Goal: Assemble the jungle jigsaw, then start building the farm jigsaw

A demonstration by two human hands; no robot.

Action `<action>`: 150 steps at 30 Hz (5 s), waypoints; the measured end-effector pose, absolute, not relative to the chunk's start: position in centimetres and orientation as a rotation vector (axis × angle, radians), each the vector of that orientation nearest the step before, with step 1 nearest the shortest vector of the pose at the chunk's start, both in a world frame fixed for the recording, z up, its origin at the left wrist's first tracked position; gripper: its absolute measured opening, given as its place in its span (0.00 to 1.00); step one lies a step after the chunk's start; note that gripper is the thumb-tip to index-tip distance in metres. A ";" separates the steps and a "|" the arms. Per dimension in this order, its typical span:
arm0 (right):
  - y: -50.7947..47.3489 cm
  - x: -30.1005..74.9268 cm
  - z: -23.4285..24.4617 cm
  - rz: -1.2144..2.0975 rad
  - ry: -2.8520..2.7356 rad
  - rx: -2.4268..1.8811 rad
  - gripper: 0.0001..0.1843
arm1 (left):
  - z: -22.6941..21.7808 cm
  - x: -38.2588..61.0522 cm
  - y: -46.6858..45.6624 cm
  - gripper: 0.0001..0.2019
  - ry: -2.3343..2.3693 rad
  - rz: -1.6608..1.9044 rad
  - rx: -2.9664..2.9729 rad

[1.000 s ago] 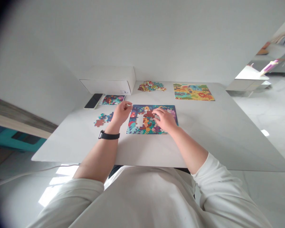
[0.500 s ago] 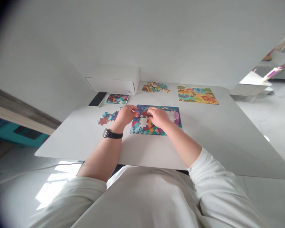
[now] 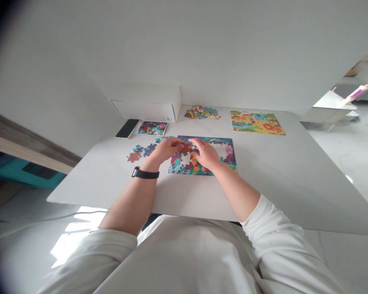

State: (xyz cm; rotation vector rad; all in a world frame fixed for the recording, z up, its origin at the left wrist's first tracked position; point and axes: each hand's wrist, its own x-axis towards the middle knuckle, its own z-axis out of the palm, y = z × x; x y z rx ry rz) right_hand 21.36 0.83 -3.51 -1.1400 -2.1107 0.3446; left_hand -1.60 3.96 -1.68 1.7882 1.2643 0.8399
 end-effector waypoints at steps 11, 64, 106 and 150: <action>1.0 21.4 -3.4 0.620 -1.826 -1.234 0.18 | -0.6 -1.1 3.5 0.11 1.192 1.020 1.214; 2.3 21.7 -4.5 0.729 -1.562 -1.216 0.16 | -1.1 -1.2 3.8 0.13 1.255 1.242 1.491; 1.8 21.0 -4.4 0.940 -1.583 -1.193 0.12 | -1.5 -0.6 3.5 0.14 1.206 1.084 1.484; 1.5 21.4 -4.4 0.755 -1.672 -1.426 0.07 | -2.0 -1.4 3.9 0.09 1.663 0.625 1.852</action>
